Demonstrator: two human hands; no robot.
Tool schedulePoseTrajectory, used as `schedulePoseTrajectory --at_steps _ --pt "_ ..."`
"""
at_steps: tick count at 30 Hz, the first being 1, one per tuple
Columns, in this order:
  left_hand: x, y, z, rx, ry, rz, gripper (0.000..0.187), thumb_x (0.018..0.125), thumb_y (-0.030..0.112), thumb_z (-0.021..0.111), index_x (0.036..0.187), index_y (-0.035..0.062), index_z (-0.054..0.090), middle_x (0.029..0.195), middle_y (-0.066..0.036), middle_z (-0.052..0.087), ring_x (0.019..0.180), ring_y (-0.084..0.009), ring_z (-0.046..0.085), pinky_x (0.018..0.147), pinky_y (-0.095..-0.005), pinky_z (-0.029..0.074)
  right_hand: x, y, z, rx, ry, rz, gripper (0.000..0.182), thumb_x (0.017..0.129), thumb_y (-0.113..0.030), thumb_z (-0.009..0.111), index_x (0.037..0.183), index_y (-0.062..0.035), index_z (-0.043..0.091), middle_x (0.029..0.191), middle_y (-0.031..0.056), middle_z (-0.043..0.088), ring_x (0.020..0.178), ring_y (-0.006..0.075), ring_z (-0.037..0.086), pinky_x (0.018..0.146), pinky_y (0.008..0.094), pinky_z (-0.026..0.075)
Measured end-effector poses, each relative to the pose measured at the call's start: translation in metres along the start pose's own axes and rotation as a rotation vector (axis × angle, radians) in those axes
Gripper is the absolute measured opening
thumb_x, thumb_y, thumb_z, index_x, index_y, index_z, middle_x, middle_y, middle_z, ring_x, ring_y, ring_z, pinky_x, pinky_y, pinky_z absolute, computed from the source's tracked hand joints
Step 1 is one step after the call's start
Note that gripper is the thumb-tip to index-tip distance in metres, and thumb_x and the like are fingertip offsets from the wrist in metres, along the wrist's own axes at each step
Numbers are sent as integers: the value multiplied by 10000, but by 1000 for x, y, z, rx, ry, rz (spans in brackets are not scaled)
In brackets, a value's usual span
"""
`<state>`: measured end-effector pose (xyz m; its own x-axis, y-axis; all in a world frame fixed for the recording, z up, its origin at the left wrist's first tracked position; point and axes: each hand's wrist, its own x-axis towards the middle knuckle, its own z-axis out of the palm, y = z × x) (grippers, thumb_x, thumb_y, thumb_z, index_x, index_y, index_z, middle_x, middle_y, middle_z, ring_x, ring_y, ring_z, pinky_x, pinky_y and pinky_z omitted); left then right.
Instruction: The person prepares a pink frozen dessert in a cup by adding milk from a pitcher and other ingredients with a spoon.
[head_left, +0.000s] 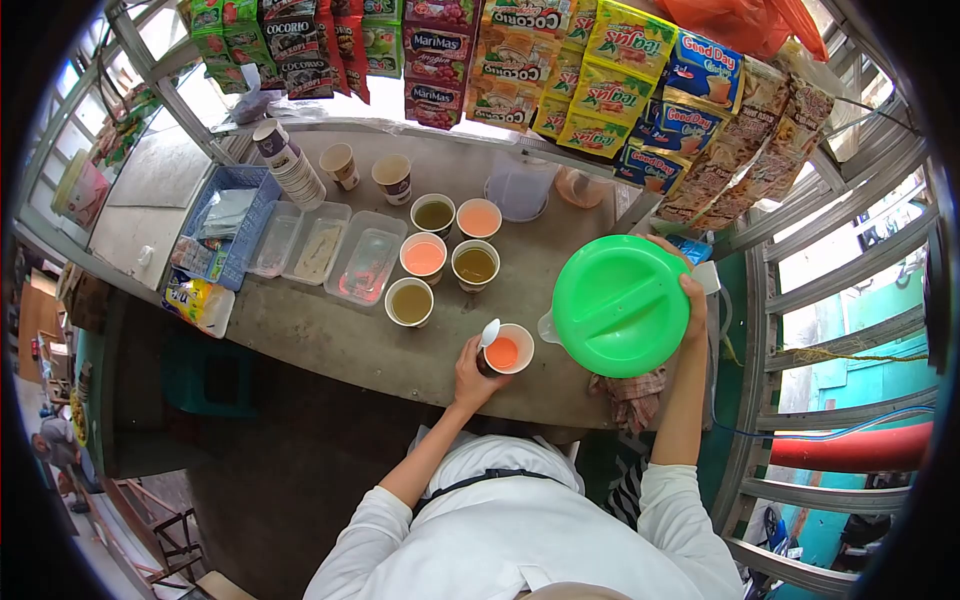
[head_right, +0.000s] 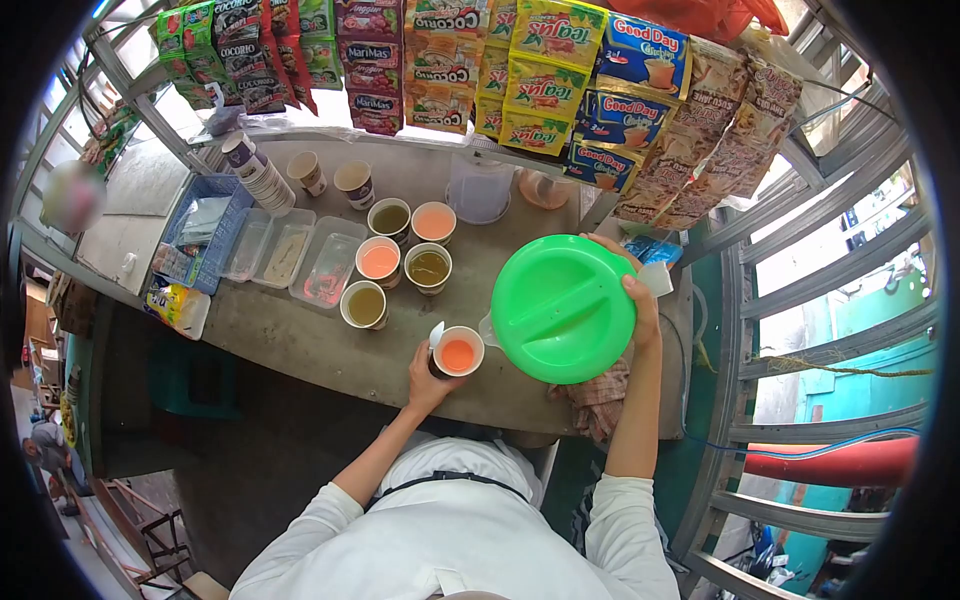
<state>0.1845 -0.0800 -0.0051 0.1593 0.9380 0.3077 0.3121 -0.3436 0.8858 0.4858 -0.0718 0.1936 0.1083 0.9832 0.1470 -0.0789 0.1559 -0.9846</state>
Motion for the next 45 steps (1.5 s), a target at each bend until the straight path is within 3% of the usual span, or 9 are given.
schedulePoseTrajectory --at_steps 8,17,45 --pt "2 3 0 -1 23 40 767 520 126 867 1183 19 497 1036 -84 567 711 -171 550 609 -278 470 -1 -2 2 9 -24 -3 691 807 -431 456 1308 44 453 1316 202 505 1175 275 507 1001 344 376" --pt "0 3 0 -28 -15 -54 770 516 117 865 1184 21 496 1113 -142 573 979 -319 601 794 -366 506 -2 1 3 35 -29 -4 692 809 -422 463 1303 63 451 1308 209 511 1176 273 511 996 343 385" --pt "-1 0 0 14 7 -7 794 511 137 859 1203 18 489 1097 -113 564 833 -241 596 662 -318 498 -1 -5 17 -47 -26 -1 689 801 -407 477 1285 84 460 1268 203 545 1140 257 542 969 321 407"
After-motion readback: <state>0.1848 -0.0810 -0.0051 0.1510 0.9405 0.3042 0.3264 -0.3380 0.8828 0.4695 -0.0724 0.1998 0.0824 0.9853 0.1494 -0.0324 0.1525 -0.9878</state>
